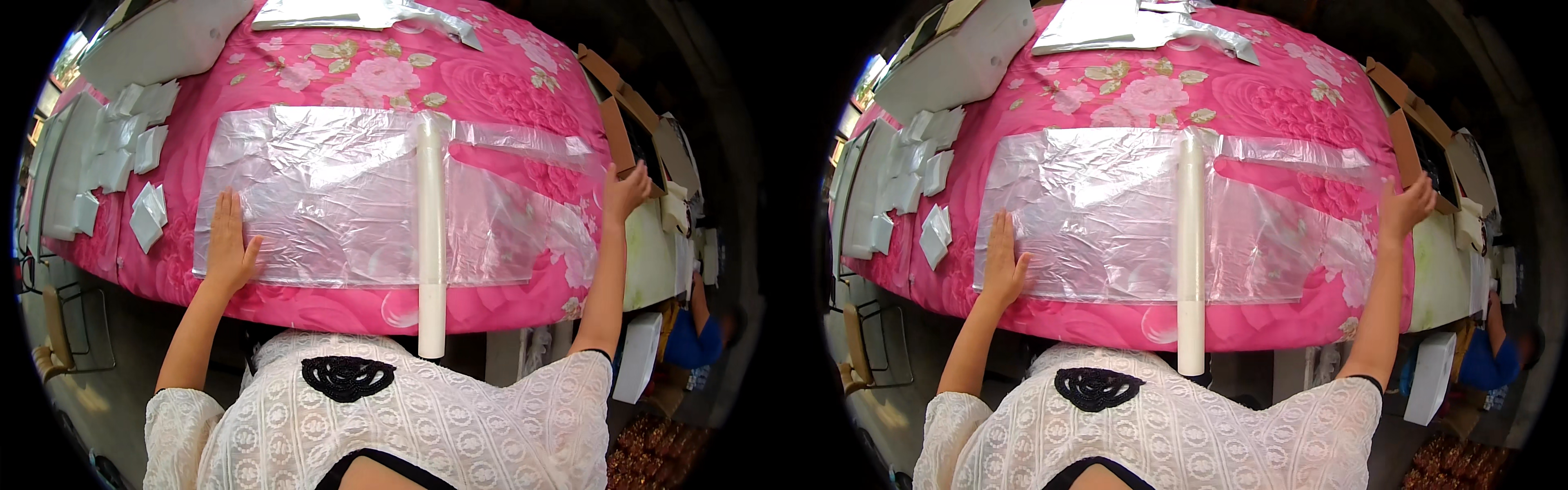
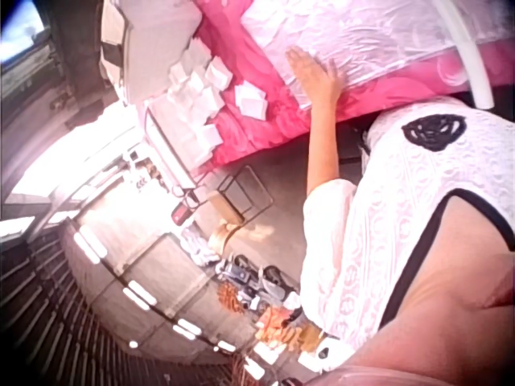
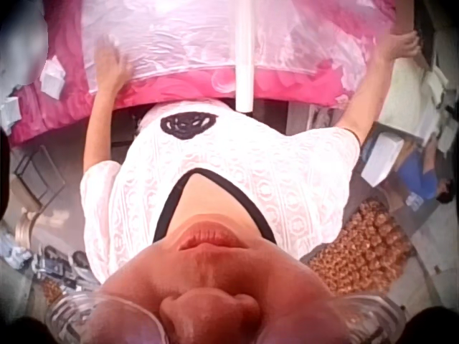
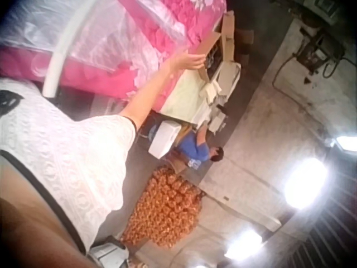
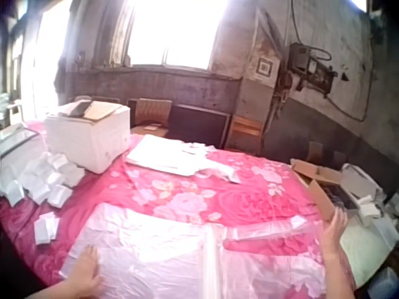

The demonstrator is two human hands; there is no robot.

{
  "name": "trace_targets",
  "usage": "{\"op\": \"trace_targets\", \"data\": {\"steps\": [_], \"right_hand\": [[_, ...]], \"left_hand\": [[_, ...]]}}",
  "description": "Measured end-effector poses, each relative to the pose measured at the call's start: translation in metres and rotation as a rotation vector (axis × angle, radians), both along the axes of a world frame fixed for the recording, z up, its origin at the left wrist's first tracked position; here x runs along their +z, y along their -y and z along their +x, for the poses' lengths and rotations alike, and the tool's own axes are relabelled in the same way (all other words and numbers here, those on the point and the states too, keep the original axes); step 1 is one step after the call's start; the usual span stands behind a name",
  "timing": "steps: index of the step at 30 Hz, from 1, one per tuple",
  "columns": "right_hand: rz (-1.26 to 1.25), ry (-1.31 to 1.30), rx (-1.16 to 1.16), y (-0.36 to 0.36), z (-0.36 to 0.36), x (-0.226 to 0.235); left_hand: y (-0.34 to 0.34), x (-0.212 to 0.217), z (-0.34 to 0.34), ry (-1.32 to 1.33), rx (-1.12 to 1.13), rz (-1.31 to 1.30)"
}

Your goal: The person wraps small white rectangular items in clear plastic film on a pink floral tablecloth. They unroll film, place an item, fold the film around it, and set the wrapped unit aside. The process repeats with multiple items.

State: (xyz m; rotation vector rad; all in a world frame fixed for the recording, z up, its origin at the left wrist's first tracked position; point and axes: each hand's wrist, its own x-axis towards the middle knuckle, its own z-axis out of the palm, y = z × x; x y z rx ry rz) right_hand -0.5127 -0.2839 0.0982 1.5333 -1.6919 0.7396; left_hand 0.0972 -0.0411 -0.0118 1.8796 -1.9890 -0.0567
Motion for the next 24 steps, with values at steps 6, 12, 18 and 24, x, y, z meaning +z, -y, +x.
{"op": "trace_targets", "data": {"steps": [6,12,18,24], "right_hand": [[0.824,-0.04,1.039,-0.142,0.169,-0.056],[0.903,-0.048,1.393,-0.147,0.245,-0.068],[1.403,0.689,2.041,-0.178,0.415,-0.027],[1.029,0.573,2.129,-0.172,0.466,-0.018]], "left_hand": [[-0.007,0.023,-0.004,0.01,0.005,-0.164],[-0.02,0.039,-0.006,-0.049,-0.023,-0.178],[-0.045,0.04,0.008,-0.218,0.057,-0.153],[-0.102,0.051,0.025,-0.299,0.126,-0.097]]}}
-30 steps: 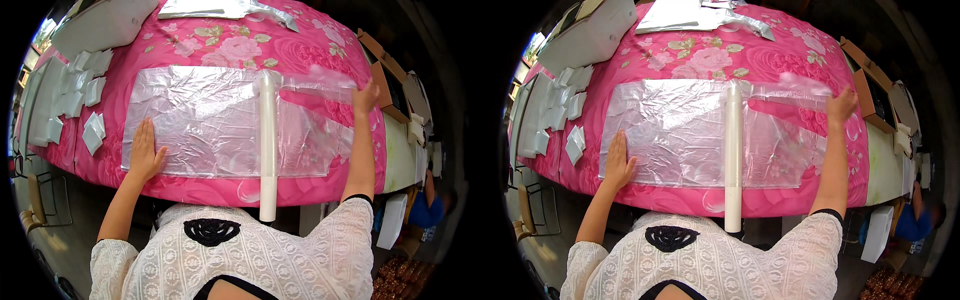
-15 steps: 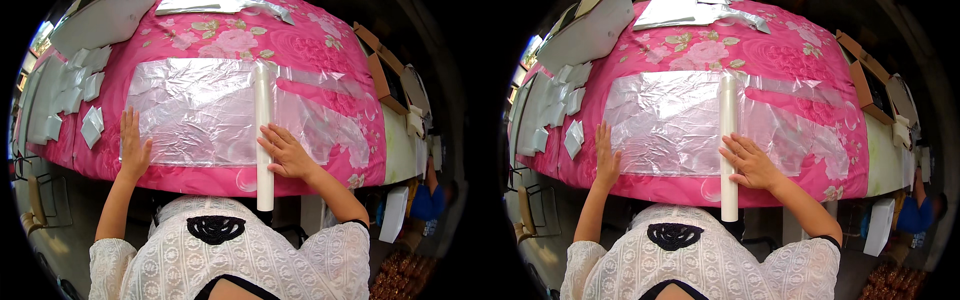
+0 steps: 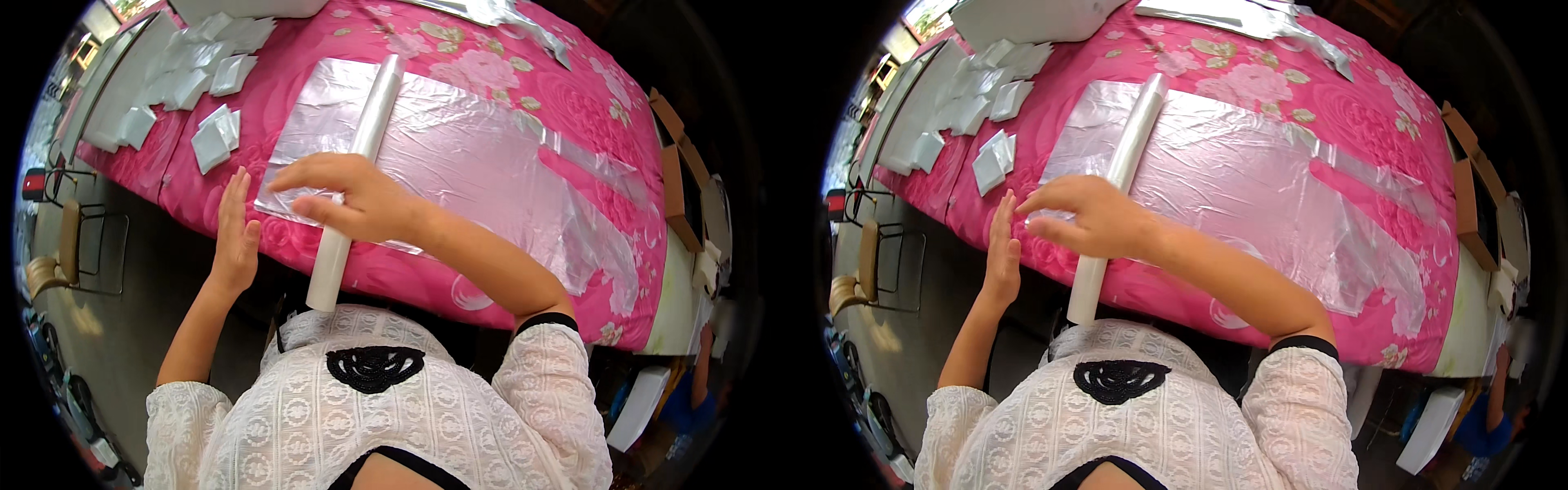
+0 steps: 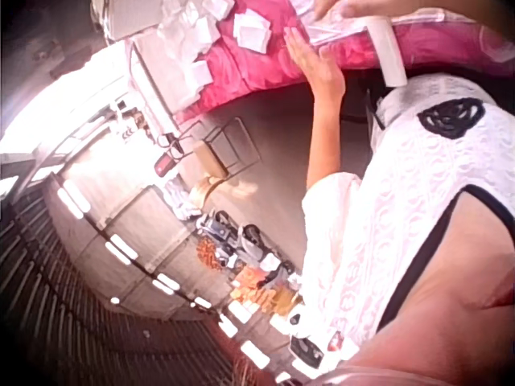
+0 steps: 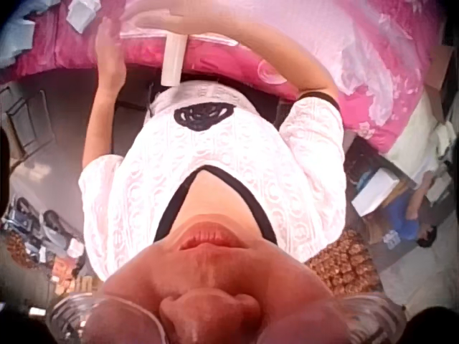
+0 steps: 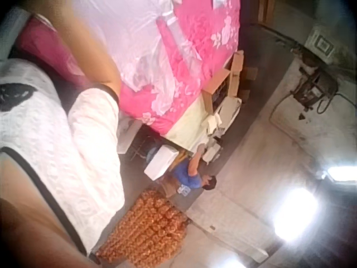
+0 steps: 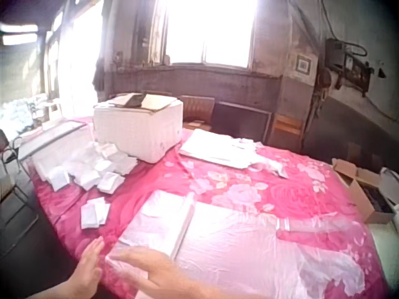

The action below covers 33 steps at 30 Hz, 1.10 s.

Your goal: The person wraps small white rectangular items in clear plastic film on a pink floral tablecloth. They unroll film, place an item, fold the film around it, and set the wrapped unit aside. The process repeats with multiple items.

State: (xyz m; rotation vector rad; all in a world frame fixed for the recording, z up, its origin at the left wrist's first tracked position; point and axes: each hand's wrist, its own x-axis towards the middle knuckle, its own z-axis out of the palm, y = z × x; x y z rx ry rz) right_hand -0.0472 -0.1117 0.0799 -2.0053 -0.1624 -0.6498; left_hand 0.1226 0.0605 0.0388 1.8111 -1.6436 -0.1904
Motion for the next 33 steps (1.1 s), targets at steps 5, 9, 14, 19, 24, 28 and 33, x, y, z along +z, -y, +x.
{"op": "trace_targets", "data": {"steps": [5,9,14,19,24,28,33], "right_hand": [[-0.508,-0.226,-0.29,0.039,0.03,-0.044],[-0.635,-0.295,-0.285,0.031,0.078,-0.068],[-0.513,-0.258,-0.513,0.01,0.106,-0.079],[0.459,-0.044,-0.644,0.002,0.114,-0.054],[1.159,-0.06,-0.324,0.006,0.094,-0.032],[1.292,-0.031,-0.265,0.009,0.076,-0.035],[1.371,0.078,-0.193,0.0,0.047,-0.022]], "left_hand": [[-0.036,-0.007,-0.009,-0.198,0.109,0.1],[-0.028,0.004,-0.027,-0.173,0.32,0.373],[-0.026,-0.003,-0.008,-0.513,0.307,0.385],[-0.036,-0.003,-0.009,-1.543,-0.018,0.294],[-0.012,0.01,-0.023,-1.499,0.045,0.466],[0.003,0.01,-0.035,-1.434,0.004,0.524],[0.007,0.011,-0.036,-1.694,-0.296,0.587]]}}
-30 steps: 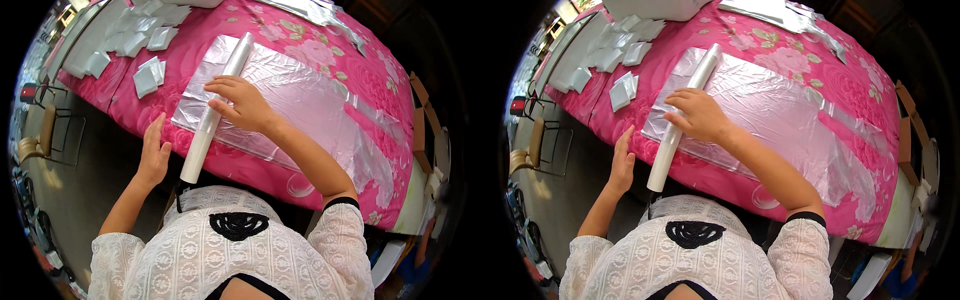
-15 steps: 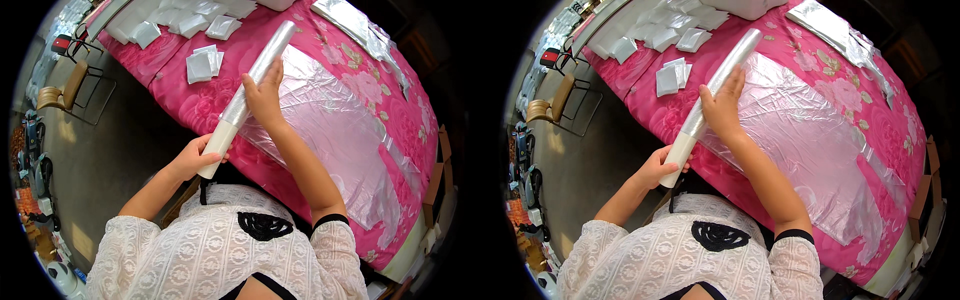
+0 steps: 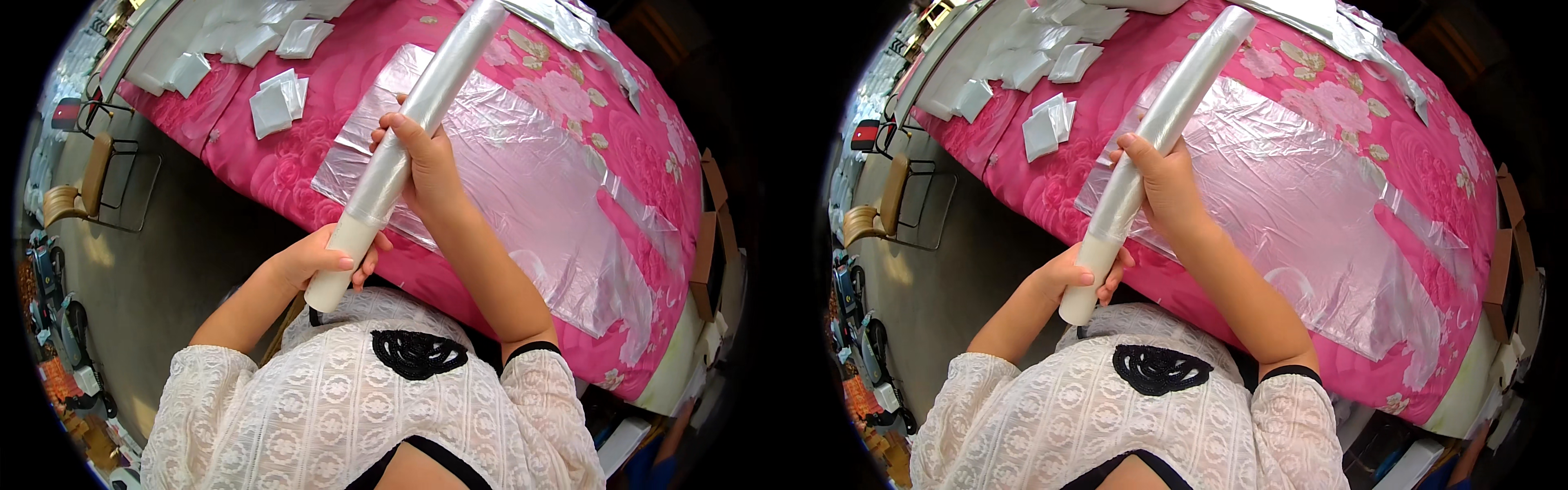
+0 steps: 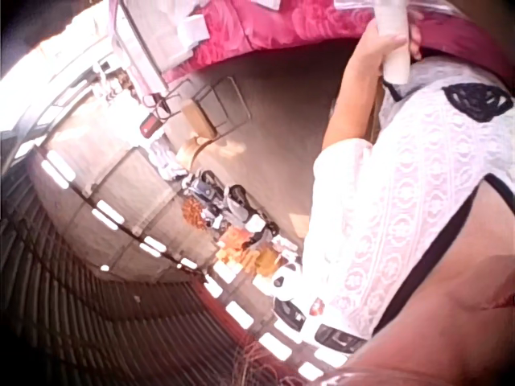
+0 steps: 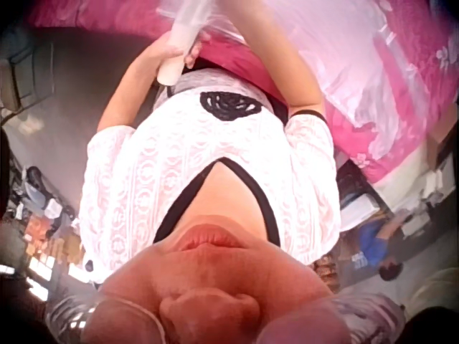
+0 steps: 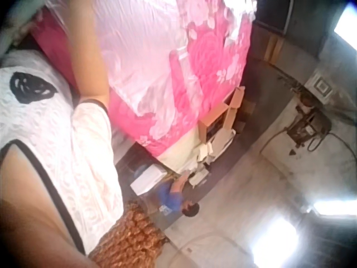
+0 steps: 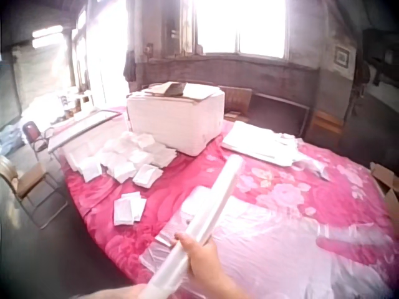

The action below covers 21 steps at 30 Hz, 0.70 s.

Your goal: The person wraps small white rectangular items in clear plastic film on a pink floral tablecloth. They unroll film, place an item, fold the film around it, and set the wrapped unit aside. The process repeats with multiple items.

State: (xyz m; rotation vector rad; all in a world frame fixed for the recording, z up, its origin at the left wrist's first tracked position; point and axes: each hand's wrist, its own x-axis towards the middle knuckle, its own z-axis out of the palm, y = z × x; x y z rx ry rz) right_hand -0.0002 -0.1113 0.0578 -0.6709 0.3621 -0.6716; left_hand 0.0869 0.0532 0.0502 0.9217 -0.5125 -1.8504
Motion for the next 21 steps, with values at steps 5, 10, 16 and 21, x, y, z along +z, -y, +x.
{"op": "trace_targets", "data": {"steps": [5,10,16,21], "right_hand": [[-0.148,-0.178,-0.066,-0.011,-0.018,-0.016],[-0.065,-0.223,-0.075,-0.001,-0.028,-0.025],[-0.037,-0.272,-0.312,0.104,-0.076,-0.047],[-0.446,-0.725,-0.287,0.138,-0.121,-0.042]], "left_hand": [[0.02,-0.008,-0.016,0.315,0.232,-0.019],[0.02,-0.021,-0.019,0.312,0.125,0.091],[-0.006,-0.025,-0.023,0.324,-0.133,0.224],[-0.023,-0.023,-0.018,0.366,-0.16,0.371]]}}
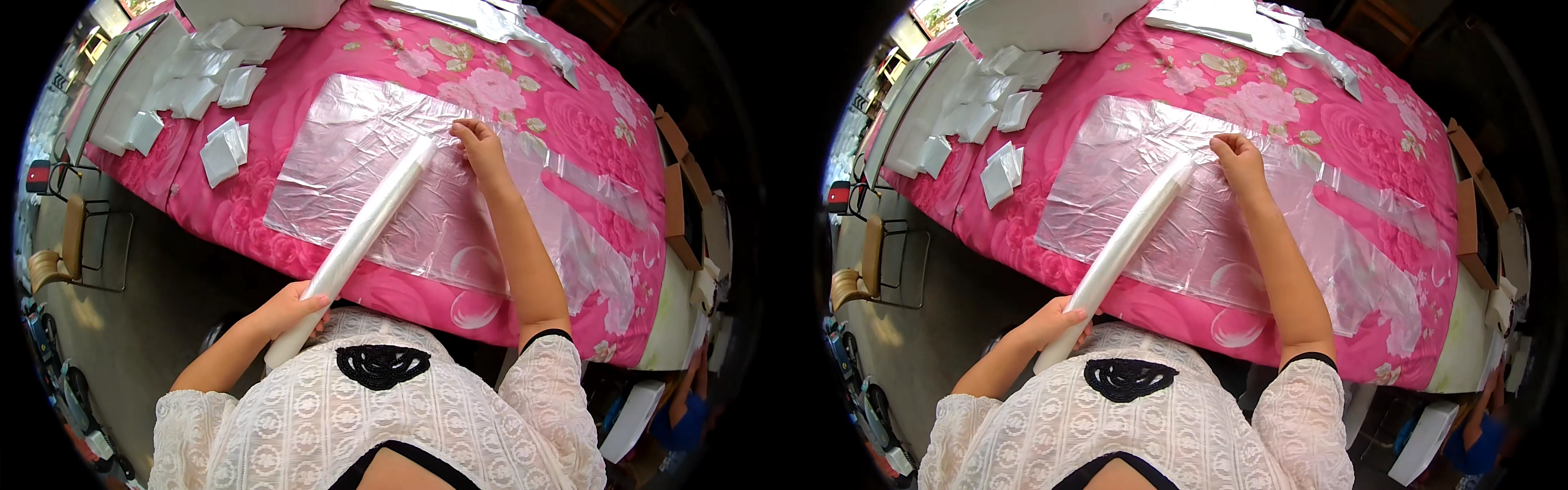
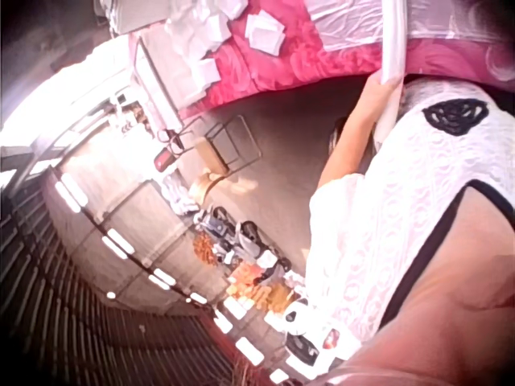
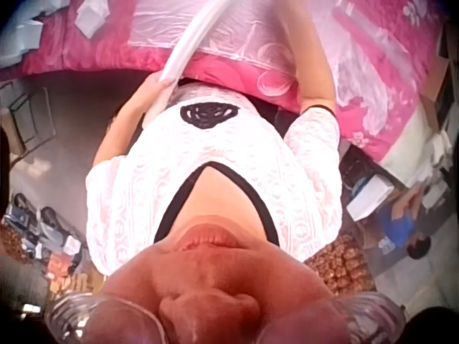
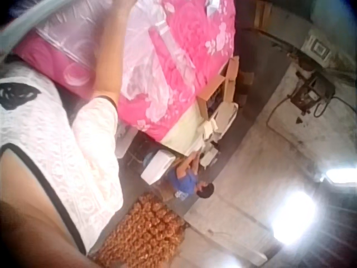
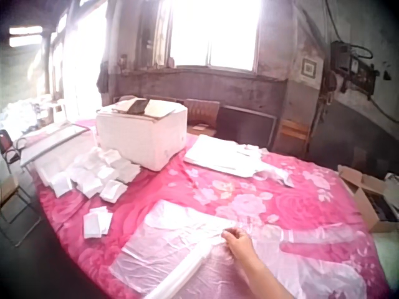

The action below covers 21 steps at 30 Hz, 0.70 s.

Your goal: The person wraps small white rectangular items in clear plastic film on a pink floral tablecloth. They unroll film, place an item, fold the film around it, and set the wrapped unit aside. The process repeats with multiple items.

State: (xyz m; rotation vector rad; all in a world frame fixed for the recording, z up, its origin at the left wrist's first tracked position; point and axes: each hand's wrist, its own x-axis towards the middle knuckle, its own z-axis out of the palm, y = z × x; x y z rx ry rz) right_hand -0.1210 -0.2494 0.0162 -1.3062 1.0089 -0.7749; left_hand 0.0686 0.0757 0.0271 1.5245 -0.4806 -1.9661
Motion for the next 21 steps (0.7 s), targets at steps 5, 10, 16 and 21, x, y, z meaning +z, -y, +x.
{"op": "trace_targets", "data": {"steps": [5,10,16,21], "right_hand": [[0.051,-0.178,0.338,-0.015,0.004,0.017],[0.083,-0.216,0.603,-0.009,0.007,0.012],[-0.078,-0.185,0.326,0.024,-0.014,-0.009],[-0.326,-0.345,-0.089,0.093,-0.108,-0.012]], "left_hand": [[-0.007,-0.003,0.003,0.014,-0.03,-0.015],[-0.008,-0.005,0.004,0.018,-0.038,-0.028],[-0.012,-0.003,0.01,0.041,-0.104,0.003],[-0.031,0.004,0.041,-0.05,-0.261,0.001]]}}
